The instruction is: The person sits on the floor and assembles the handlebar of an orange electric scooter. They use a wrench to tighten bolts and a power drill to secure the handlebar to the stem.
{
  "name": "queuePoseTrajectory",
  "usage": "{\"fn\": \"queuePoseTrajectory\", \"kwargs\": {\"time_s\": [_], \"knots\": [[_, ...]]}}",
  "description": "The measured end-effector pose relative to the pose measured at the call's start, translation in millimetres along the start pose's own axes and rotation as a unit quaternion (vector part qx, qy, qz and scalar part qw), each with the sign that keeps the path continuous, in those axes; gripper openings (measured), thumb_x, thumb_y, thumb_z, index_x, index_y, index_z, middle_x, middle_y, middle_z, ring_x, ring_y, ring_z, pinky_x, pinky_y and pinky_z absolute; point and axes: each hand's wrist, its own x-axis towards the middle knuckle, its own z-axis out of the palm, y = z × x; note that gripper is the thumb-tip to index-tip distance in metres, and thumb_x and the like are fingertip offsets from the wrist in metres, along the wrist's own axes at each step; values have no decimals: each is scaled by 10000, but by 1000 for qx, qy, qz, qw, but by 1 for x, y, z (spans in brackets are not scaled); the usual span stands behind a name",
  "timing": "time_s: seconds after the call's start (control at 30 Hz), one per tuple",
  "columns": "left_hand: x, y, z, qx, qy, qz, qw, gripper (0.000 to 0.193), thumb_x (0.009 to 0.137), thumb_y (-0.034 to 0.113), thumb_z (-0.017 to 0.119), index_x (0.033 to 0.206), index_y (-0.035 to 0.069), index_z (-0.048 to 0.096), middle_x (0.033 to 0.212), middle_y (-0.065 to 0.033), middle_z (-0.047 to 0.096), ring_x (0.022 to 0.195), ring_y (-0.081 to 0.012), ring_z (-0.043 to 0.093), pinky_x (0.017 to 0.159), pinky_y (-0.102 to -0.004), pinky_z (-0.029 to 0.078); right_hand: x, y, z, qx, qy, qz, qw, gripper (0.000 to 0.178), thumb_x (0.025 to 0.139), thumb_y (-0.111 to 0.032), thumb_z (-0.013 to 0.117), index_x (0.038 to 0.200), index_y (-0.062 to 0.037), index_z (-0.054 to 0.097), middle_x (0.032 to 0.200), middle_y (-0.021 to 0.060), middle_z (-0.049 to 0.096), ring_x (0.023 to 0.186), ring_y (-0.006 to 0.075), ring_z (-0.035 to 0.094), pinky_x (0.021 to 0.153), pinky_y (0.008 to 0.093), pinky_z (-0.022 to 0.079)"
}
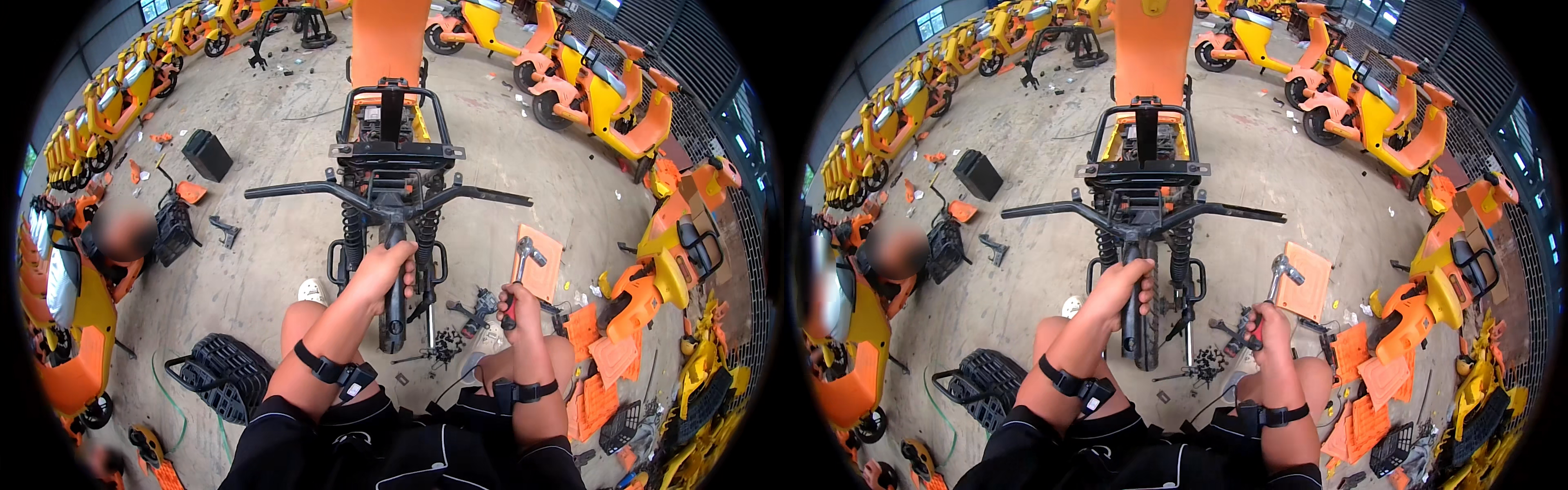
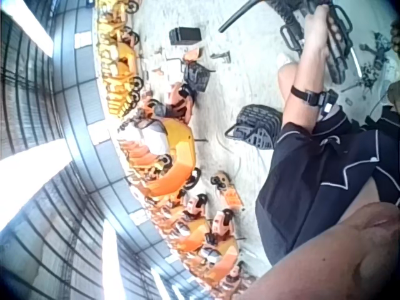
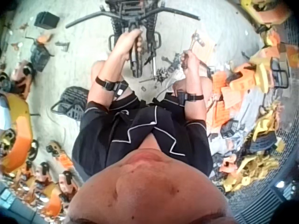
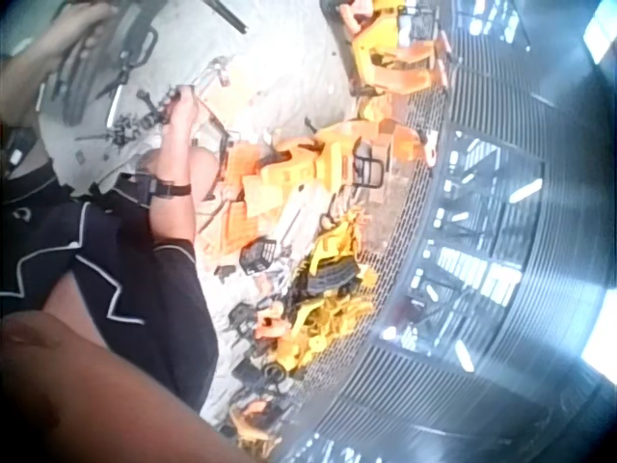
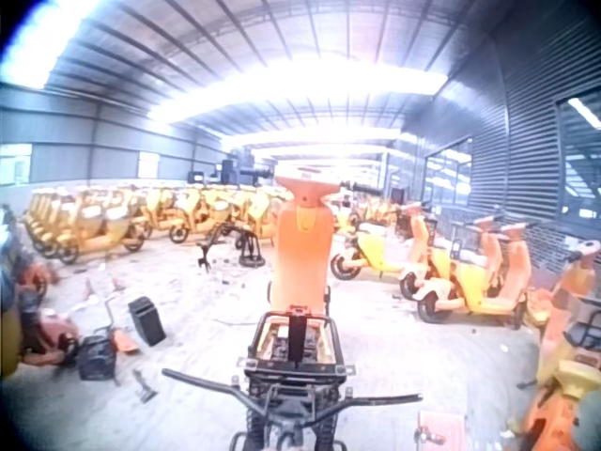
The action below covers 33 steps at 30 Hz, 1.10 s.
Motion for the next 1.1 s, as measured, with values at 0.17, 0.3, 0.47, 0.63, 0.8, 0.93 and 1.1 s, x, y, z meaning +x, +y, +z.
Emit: {"fn": "queuePoseTrajectory", "kwargs": {"time_s": [0.17, 0.3, 0.47, 0.63, 0.8, 0.93, 1.1], "knots": [[10, 9, -2, 21, 11, -2, 1000, 247, 943, 269, 632, 837, 93, 495, 715, 4, 506, 574, -95, 523, 446, -267, 450, 14, -1, 17, 84, -41, 75, 993, 101, 888, -145, 576, 889, -45, 559, 737, 37, 569, 562, 123, 522, 439, 274, 423], [13, 13, 5, 19, 17, -4, 1000, 250, 942, 272, 634, 840, 92, 494, 719, 3, 505, 569, -96, 520, 445, -270, 454, 11, -3, 32, 65, -43, 86, 993, 107, 893, -153, 577, 904, -49, 559, 747, 36, 568, 565, 115, 519, 437, 274, 425], [17, 18, 10, -9, 16, 10, 1000, 252, 946, 277, 623, 838, 87, 498, 718, -2, 503, 565, -103, 515, 445, -276, 459, 4, -8, 42, 55, -49, 89, 993, 148, 913, -157, 562, 967, -19, 556, 753, 20, 558, 544, 94, 506, 427, 249, 407], [26, 16, 10, -6, 17, 24, 1000, 251, 940, 275, 622, 829, 80, 509, 714, -9, 507, 553, -120, 516, 443, -291, 461, 4, -4, 36, 55, -63, 105, 991, 154, 914, -158, 561, 979, -19, 555, 759, 21, 557, 551, 94, 508, 426, 250, 406], [29, 18, 8, -7, 6, 19, 1000, 254, 939, 275, 624, 827, 79, 507, 700, -3, 503, 542, -118, 514, 438, -289, 457, 3, -2, 29, 51, -68, 103, 991, 110, 907, -146, 570, 950, -46, 551, 757, 41, 561, 577, 116, 523, 431, 270, 430], [33, 14, 5, -16, 5, 28, 999, 248, 933, 271, 634, 830, 85, 506, 693, 1, 501, 541, -111, 510, 428, -277, 446, 0, -1, 29, 46, -70, 102, 991, 98, 905, -139, 579, 929, -47, 554, 746, 45, 565, 580, 120, 530, 447, 276, 442], [30, 19, 12, -61, -4, 24, 998, 193, 918, 231, 632, 852, 93, 516, 698, -1, 503, 554, -102, 512, 422, -271, 439, -3, -3, 30, 34, -68, 97, 992, 89, 907, -142, 582, 912, -57, 555, 743, 43, 569, 582, 123, 535, 460, 278, 445]]}}
